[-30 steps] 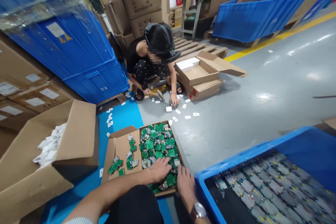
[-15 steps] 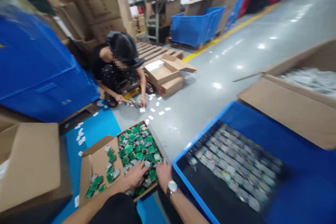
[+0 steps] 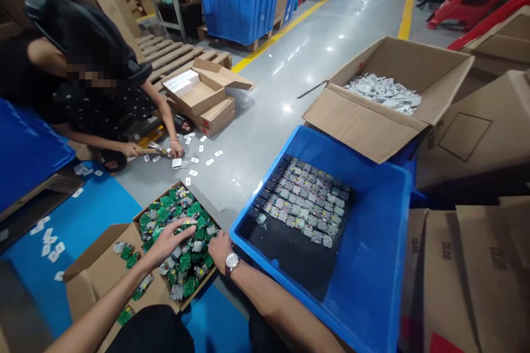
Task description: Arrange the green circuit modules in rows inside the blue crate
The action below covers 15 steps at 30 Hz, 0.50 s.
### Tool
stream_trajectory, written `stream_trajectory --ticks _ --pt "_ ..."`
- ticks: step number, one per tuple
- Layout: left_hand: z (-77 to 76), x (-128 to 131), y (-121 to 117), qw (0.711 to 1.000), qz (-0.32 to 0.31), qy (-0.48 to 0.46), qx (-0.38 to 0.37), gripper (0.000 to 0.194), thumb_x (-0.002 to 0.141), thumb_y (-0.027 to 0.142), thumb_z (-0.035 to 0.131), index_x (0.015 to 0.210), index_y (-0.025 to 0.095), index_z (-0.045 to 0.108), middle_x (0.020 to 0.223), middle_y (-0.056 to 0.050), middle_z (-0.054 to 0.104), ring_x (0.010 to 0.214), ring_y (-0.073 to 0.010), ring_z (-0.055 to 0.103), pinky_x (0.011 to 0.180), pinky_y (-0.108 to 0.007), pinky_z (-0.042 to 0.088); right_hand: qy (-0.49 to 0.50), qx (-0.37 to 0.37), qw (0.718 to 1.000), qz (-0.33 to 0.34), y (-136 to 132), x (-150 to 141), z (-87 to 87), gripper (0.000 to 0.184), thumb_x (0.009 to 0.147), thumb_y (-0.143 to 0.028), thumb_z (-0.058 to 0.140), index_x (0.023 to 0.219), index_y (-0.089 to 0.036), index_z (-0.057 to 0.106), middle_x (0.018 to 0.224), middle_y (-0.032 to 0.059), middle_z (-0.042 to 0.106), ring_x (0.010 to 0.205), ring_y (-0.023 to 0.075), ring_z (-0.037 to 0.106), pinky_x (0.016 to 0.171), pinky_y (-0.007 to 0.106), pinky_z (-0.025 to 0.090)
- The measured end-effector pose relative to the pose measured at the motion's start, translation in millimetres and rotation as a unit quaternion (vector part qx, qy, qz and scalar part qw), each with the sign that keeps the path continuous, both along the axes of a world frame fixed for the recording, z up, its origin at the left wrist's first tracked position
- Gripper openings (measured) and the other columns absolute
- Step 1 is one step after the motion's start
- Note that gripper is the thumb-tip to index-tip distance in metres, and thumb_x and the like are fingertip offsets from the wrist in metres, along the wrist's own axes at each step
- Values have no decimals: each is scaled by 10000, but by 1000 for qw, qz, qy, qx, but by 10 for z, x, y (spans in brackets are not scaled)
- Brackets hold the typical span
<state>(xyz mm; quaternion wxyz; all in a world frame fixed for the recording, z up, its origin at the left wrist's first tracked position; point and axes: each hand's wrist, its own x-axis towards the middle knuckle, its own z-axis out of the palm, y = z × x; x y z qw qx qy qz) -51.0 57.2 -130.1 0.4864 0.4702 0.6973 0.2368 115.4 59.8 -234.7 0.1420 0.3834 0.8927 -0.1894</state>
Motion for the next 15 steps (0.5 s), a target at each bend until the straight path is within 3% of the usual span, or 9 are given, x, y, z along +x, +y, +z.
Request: stream_trajectory --ticks 4,6,8,10,12,13,15 --pt "493 384 360 994 -56 -57 70 437 829 591 679 1057 222 732 936 -53 737 768 -220 664 640 -298 547 73 -14 997 10 4 28 186 243 917 -50 463 1030 -38 678 1026 233 713 1013 307 625 774 424 508" --pt "631 634 481 989 -77 -61 108 405 839 563 684 1031 210 737 951 -54 745 802 -222 677 668 -294 557 144 -44 989 5 -48 104 400 208 919 -115 516 1045 -64 673 1042 213 715 1047 306 626 817 424 522" --pt "712 877 572 983 -109 -67 135 381 857 542 677 1035 211 739 958 -46 753 840 -223 689 711 -295 569 246 -108 963 -32 -93 276 681 197 938 -217 553 1060 -126 678 1051 150 729 1059 275 638 869 391 524" --pt "750 1075 638 976 -135 -84 146 363 878 523 661 1055 215 739 973 -36 760 860 -217 699 747 -296 579 355 -196 909 -101 -79 568 946 208 968 -311 541 1064 -197 686 1050 73 742 1026 222 663 897 340 522" --pt "753 1206 677 975 -137 -89 151 352 887 497 657 1073 210 741 1014 -34 767 913 -220 711 812 -304 583 439 -271 835 -190 28 954 1089 250 982 -395 520 1074 -232 685 1039 32 742 945 187 689 851 311 542" --pt "741 1245 684 976 -131 -83 152 350 888 483 659 1087 208 743 1042 -35 770 957 -226 712 859 -313 578 467 -297 798 -240 113 1162 1086 286 977 -443 519 1083 -232 678 1024 30 740 894 184 697 799 308 558" --pt "692 1280 673 980 -127 -62 141 360 889 463 660 1132 210 743 1105 -38 771 1024 -239 709 929 -332 562 493 -318 729 -351 313 1556 915 371 945 -539 533 1092 -221 655 954 30 728 772 185 698 664 308 573"
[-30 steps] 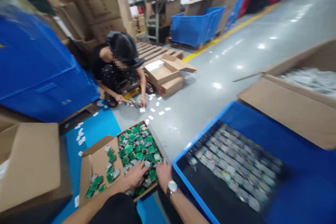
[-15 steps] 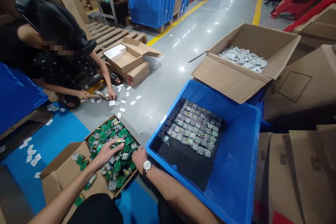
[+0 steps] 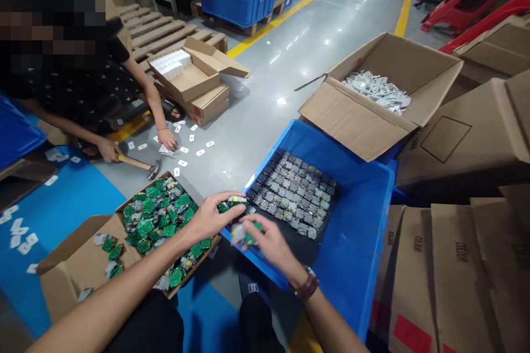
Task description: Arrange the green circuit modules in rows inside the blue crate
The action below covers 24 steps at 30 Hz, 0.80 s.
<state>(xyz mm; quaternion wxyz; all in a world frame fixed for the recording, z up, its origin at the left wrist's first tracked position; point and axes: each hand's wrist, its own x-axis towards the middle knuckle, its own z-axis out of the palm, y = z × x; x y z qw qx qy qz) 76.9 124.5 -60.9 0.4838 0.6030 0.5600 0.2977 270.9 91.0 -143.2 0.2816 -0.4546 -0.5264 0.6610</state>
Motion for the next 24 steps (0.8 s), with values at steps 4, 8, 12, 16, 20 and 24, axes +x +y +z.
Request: stream_trajectory --ticks 4,8,12,16,20,24 --pt "-174 -4 -79 998 -31 44 -17 387 899 441 650 1205 216 724 1186 -51 757 1039 -256 717 962 -364 560 -125 -64 977 -161 282 480 -777 401 837 -602 636 901 -207 641 716 -5 649 532 157 597 486 284 508" --pt "-348 22 -145 994 -97 54 12 368 918 431 633 1200 211 720 1218 -69 746 1098 -258 707 962 -349 564 -200 -110 960 -162 284 535 -1397 338 877 -536 580 893 -205 641 578 -28 577 483 164 567 471 278 475" --pt "-451 43 -164 986 -148 70 43 359 937 425 617 1196 194 710 1171 -91 755 1033 -239 727 903 -322 584 -264 -67 957 -98 231 543 -1508 357 939 -477 475 1020 -192 674 740 43 699 717 222 693 684 339 543" --pt "-518 19 -165 975 -181 104 79 367 964 398 579 1247 186 675 1143 -101 752 988 -232 732 886 -332 588 -393 27 919 -28 183 605 -1471 436 826 -506 675 1127 -190 666 1117 117 723 1074 278 676 888 353 495" --pt "-569 6 -161 968 -196 123 95 363 965 410 578 1246 200 674 1148 -102 747 999 -235 729 872 -328 589 -469 44 880 59 144 621 -1494 492 827 -428 716 1251 -220 580 1182 101 692 1068 260 674 848 316 463" --pt "-573 10 -149 972 -181 122 89 386 960 436 580 1247 197 677 1151 -103 749 1014 -243 729 862 -316 590 -473 79 876 62 154 594 -1533 404 928 -340 585 1312 -226 533 1252 108 662 1088 242 664 858 306 462"
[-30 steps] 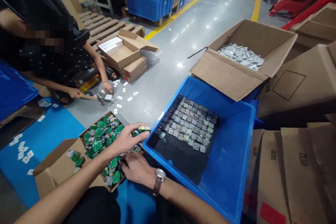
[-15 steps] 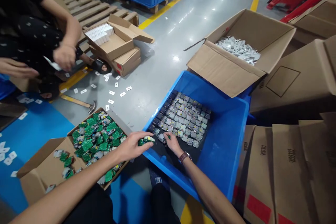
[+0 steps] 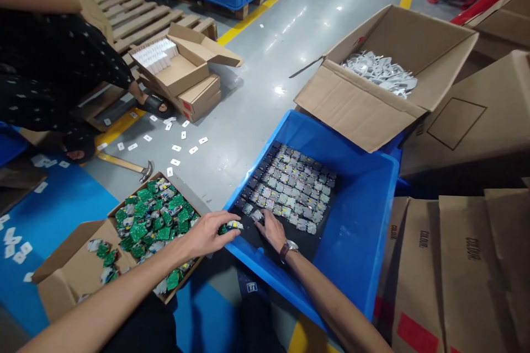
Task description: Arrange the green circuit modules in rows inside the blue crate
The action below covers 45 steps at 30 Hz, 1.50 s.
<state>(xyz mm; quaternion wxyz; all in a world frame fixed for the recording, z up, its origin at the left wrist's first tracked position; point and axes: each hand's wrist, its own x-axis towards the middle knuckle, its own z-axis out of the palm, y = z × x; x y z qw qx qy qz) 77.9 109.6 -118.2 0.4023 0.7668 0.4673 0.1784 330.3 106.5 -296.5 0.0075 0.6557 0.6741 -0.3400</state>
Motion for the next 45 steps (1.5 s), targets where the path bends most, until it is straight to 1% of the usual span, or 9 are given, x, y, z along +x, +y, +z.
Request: stream_trajectory --ticks 4,10,14,18,21,26,32,39,45 --pt "10 -5 9 1000 9 1 -7 386 956 446 579 1242 209 684 1159 -97 752 997 -239 735 856 -313 590 48 40 998 -31 15 -48 -51 378 948 -301 523 1315 -212 547 1262 120 662 1086 239 670 884 317 491" --pt "7 -1 32 1000 10 2 -16 367 948 436 591 1217 211 699 1154 -85 759 959 -233 743 835 -307 588 112 60 981 -143 -41 48 -78 296 883 -306 562 1142 -184 640 1070 113 724 1030 257 684 923 371 512" --pt "19 23 53 999 24 17 -24 355 945 449 590 1197 231 712 1150 -72 762 854 -215 749 780 -299 595 134 -21 974 -179 -92 214 -44 278 902 -400 550 1074 -200 639 814 49 711 759 219 696 732 321 522" --pt "40 33 67 999 22 20 -29 351 950 455 578 1180 231 719 1156 -69 761 850 -214 746 824 -316 594 100 -66 978 -171 -107 343 -54 299 830 -403 656 1046 -204 600 729 0 654 695 190 661 658 275 475" --pt "52 30 76 999 18 20 -31 356 952 459 573 1185 231 716 1163 -69 759 851 -216 745 827 -322 594 100 -76 979 -158 -141 389 -63 230 848 -361 608 1015 -207 568 731 -12 629 707 183 646 677 277 476" --pt "50 26 85 999 12 19 -36 375 956 466 564 1206 229 710 1158 -78 758 885 -228 744 801 -315 593 66 55 987 -134 -266 366 -9 330 852 -389 608 1114 -199 544 1046 82 615 916 236 635 816 356 503" --pt "49 27 95 999 13 16 -34 365 952 461 573 1188 223 718 1156 -84 757 952 -242 737 824 -314 585 21 11 999 -42 -289 296 18 399 855 -219 597 1241 -189 498 1175 117 559 940 224 635 828 333 495" --pt "68 47 105 999 14 19 -44 375 963 465 557 1187 211 719 1148 -89 759 897 -228 743 806 -312 589 84 35 994 -63 -149 256 -25 337 905 -327 570 1194 -180 478 1004 80 635 893 233 643 792 338 498" --pt "55 31 91 999 15 26 -34 383 965 476 553 1206 221 708 1150 -87 760 955 -244 740 834 -322 591 126 34 986 -106 -94 139 19 247 881 -258 545 1115 -179 537 972 84 649 869 219 636 802 352 513"
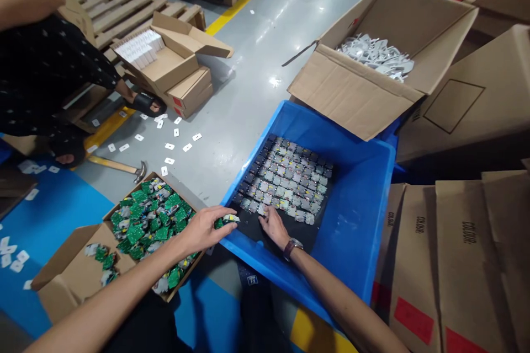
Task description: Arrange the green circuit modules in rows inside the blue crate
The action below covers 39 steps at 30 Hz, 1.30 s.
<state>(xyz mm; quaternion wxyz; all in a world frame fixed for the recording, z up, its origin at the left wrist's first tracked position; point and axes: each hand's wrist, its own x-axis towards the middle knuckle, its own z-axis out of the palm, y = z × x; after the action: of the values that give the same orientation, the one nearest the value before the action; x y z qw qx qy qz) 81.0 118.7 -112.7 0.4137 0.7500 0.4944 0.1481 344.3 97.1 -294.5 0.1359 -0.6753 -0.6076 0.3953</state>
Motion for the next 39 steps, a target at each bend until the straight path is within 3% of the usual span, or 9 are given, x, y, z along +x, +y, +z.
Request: stream_trajectory --ticks 4,8,10,15,18,20,26,34,39 --pt "-22 16 -33 999 -11 39 26 447 979 470 525 1339 221 613 1271 -112 710 1044 -271 723 881 -356 592 139 -52 988 -49 10 -143 304 286 890 -408 597 1076 -190 593 896 61 650 841 215 636 803 376 534" --pt "-90 183 -77 992 -66 95 54 577 980 382 509 1516 213 382 1322 -149 660 1089 -299 701 888 -402 589 474 -180 861 -44 -6 -353 736 557 860 -615 629 1257 -224 600 1008 70 685 881 202 669 759 357 567" --pt "-137 294 -93 989 -91 100 59 651 968 334 517 1560 210 275 1295 -159 652 1068 -294 700 872 -394 588 527 -199 825 -42 -19 -396 853 608 801 -597 720 1283 -242 613 1025 59 697 850 183 672 752 341 568" --pt "-193 426 -79 992 -82 81 46 707 956 322 523 1574 231 194 1345 -161 577 1112 -315 669 900 -434 573 376 -152 906 -123 -14 -137 613 505 803 -473 723 1209 -181 655 814 30 690 677 165 647 669 333 566" --pt "-187 404 -50 995 -61 64 37 636 966 366 514 1540 214 287 1326 -164 580 1130 -326 652 926 -451 563 181 -81 967 -158 -16 102 309 397 785 -327 656 1156 -185 660 885 40 684 776 199 667 762 383 573" --pt "-187 384 -37 997 -57 47 34 610 971 392 510 1525 217 324 1303 -155 593 1114 -312 652 922 -433 565 97 -56 984 -141 -35 203 154 351 731 -248 641 1075 -195 685 956 50 680 869 223 666 851 409 553" --pt "-195 346 -27 997 -68 24 26 573 980 423 512 1502 230 375 1219 -120 638 1103 -287 653 927 -402 561 -57 26 994 -90 -99 282 -19 354 780 -258 617 1123 -173 651 1126 136 653 1104 291 611 987 425 489" --pt "-183 320 -20 996 -88 11 19 513 988 403 512 1465 233 429 1244 -108 654 1147 -276 646 962 -393 551 -73 -93 991 -63 -151 287 -37 195 852 -337 581 973 -201 649 745 38 687 773 223 686 709 297 490" --pt "-171 329 -5 995 -98 19 18 461 986 395 522 1409 212 496 1216 -118 663 1135 -281 654 963 -404 553 -59 -105 990 -73 -115 267 112 184 880 -355 564 891 -200 662 724 45 698 745 220 682 669 294 467"
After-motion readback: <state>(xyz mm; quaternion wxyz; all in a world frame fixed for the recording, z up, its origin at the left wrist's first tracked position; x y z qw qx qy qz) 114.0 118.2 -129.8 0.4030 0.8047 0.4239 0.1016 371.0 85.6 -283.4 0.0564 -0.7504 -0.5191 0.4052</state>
